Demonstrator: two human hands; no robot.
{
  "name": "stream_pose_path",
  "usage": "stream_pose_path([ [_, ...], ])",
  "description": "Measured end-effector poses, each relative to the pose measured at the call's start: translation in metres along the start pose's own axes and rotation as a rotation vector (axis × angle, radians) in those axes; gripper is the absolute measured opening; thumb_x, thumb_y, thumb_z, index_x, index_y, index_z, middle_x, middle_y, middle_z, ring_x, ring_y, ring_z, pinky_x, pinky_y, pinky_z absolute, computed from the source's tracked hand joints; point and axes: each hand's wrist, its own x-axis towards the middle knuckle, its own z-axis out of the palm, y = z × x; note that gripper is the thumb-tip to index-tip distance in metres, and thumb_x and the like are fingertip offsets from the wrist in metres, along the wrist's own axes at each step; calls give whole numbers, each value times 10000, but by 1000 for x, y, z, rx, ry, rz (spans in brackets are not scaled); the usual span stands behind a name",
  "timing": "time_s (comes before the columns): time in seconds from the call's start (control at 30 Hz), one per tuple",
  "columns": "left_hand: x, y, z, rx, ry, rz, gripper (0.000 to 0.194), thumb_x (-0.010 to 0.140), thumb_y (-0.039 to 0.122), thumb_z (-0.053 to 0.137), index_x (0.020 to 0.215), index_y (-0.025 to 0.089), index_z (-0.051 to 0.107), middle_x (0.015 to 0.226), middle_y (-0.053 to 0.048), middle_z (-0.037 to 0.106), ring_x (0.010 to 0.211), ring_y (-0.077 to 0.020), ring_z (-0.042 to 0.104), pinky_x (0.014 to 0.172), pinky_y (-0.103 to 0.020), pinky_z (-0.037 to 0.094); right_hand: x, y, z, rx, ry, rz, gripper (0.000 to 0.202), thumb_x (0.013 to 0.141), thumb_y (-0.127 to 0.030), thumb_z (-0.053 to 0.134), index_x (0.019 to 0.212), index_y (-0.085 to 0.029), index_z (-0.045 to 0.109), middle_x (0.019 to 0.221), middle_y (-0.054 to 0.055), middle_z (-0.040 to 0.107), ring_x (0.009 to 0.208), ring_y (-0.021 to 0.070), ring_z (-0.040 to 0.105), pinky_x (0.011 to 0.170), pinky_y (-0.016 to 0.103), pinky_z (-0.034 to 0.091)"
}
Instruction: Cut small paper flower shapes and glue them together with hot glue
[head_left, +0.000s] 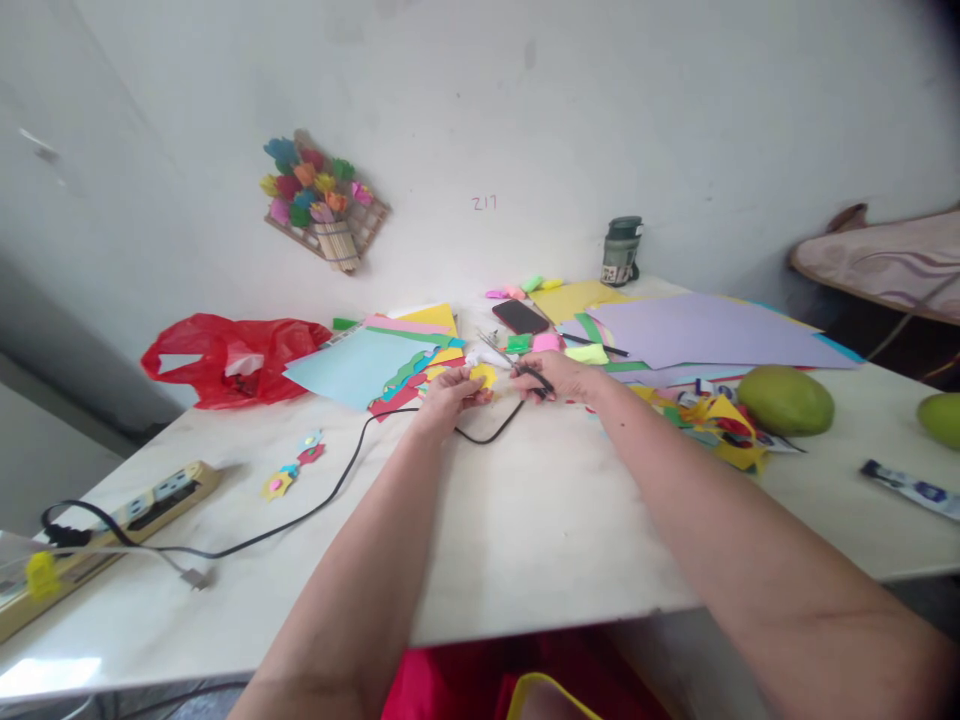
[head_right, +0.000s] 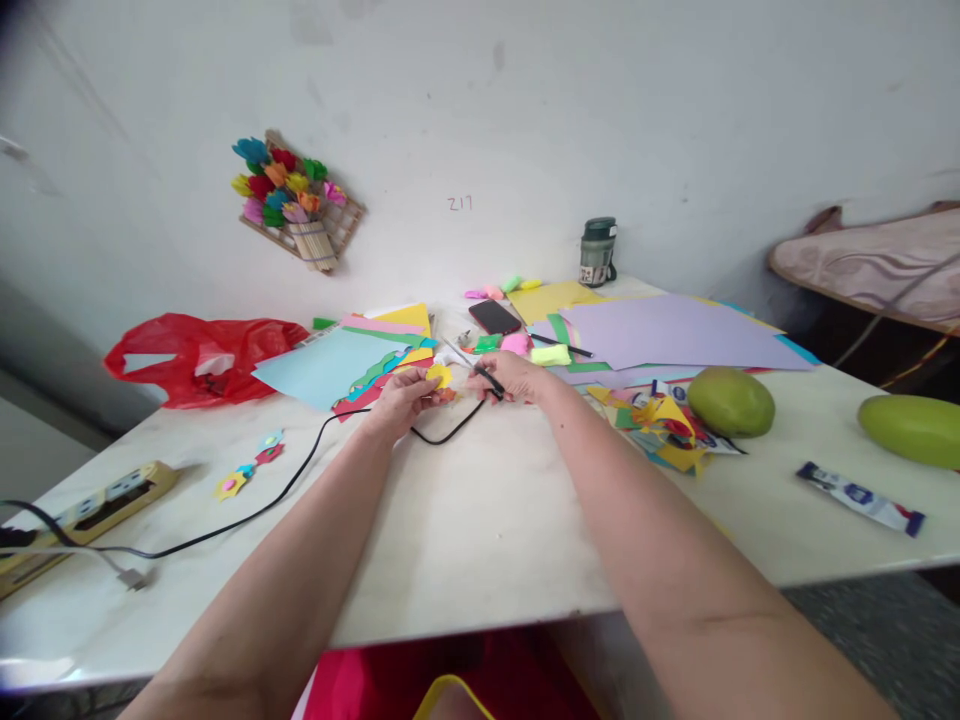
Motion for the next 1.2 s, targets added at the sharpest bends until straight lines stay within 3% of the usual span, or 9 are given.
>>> stream_pose_path([
  [0.13, 1, -1, -1, 25, -63, -25, 296, 597, 302, 774, 686, 136, 546, 586, 11, 592, 536, -89, 566, 646, -264, 508, 3, -1, 1, 113, 74, -37, 333, 625, -245, 740, 884, -151, 552, 629, 9, 632, 475, 89, 531, 352, 169, 302],
  [0.37, 1, 0, -2, 100, -113, -36, 299, 597, 321, 774, 727, 134, 580, 728, -8, 631, 589, -92, 581, 626, -249, 502, -1, -16, 12, 231, 180, -96, 333, 580, -210, 739, 863, -145, 574, 530, -35, 574, 468, 89, 519, 398, 168, 326],
  [0.6, 1, -3, 0, 185, -177, -40, 243, 631, 324, 750, 716, 131, 630, 739, -33, 646, 631, -116, 596, 649, -261, 501, 3, -22, 23, 299, 177, -192, 276, 551, -93, 675, 800, -147, 568, 530, -78, 515, 484, 59, 479, 468, 173, 365],
  [0.7, 2, -4, 1, 173, -153, -29, 230, 630, 314, 747, 708, 135, 626, 718, -20, 631, 630, -110, 588, 653, -259, 502, 5, -21, 24, 291, 162, -202, 261, 567, -89, 652, 809, -146, 571, 528, -80, 512, 478, 59, 470, 478, 182, 368],
  [0.9, 1, -2, 2, 93, -34, -5, 247, 599, 283, 753, 710, 131, 595, 696, -28, 636, 628, -122, 601, 642, -262, 500, 4, -25, 25, 300, 270, -141, 277, 578, -20, 623, 809, -153, 547, 524, -76, 517, 462, 62, 477, 469, 177, 379],
  [1.07, 2, -2, 1, 11, -22, -6, 258, 607, 289, 749, 731, 132, 585, 718, -48, 667, 625, -135, 632, 625, -254, 501, 3, -27, 27, 297, 289, -123, 267, 590, 13, 604, 787, -158, 544, 526, -76, 515, 455, 60, 481, 459, 175, 392],
  [1.2, 2, 2, 4, -67, 7, -54, 292, 685, 397, 684, 743, 137, 564, 672, -71, 670, 627, -182, 660, 616, -288, 517, 3, -27, 28, 286, 324, -123, 270, 586, 13, 601, 792, -155, 554, 532, -70, 526, 458, 68, 492, 473, 190, 428],
])
